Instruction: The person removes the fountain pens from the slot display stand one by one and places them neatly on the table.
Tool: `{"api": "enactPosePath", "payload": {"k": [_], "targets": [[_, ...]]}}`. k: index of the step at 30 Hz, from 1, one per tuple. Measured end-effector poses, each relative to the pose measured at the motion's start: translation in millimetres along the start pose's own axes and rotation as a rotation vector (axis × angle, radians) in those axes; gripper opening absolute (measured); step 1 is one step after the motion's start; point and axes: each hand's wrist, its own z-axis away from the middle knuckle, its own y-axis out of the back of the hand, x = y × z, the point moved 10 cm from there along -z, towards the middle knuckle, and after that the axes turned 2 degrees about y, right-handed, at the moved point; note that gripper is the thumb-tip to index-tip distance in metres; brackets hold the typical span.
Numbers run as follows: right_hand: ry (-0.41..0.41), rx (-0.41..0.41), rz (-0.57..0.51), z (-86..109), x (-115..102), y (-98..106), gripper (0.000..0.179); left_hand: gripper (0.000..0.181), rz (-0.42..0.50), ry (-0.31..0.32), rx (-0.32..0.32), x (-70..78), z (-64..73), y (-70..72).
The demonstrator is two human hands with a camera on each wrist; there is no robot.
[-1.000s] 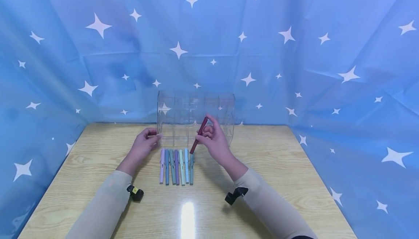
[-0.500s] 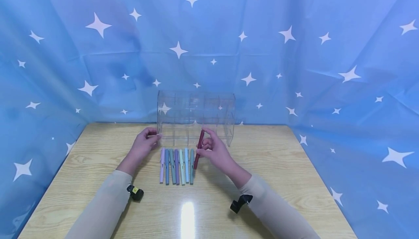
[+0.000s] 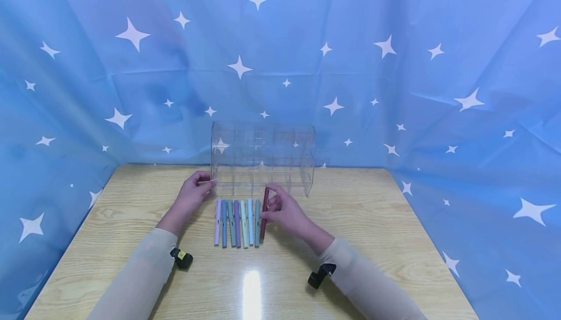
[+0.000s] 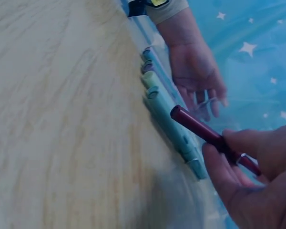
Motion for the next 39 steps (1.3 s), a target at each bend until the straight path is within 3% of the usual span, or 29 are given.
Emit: {"api": "enactPosePath", "payload": {"k": [10, 18, 32, 39], "targets": [[-0.023, -0.027, 0.028, -2.0, 15, -5, 0.091, 0.053, -0.001, 0.011, -0.004, -1.0, 0.3, 0.2], [-0.063, -0.07, 0.177, -3.9, 20, -9, 0.091, 0.053, -0.003, 0.008, -0.004, -1.3, 1.2, 0.6], [-0.061, -0.093, 0.3, -5.5, 11, -15, 0.079, 0.053, -0.001, 0.014, -0.006, -0.9, 2.0, -0.7], [-0.054, -0.08, 0.292, -5.8, 15, -13, 0.081, 0.054, 0.002, 0.006, -0.004, 1.8, 2.8, 0.0]]}}
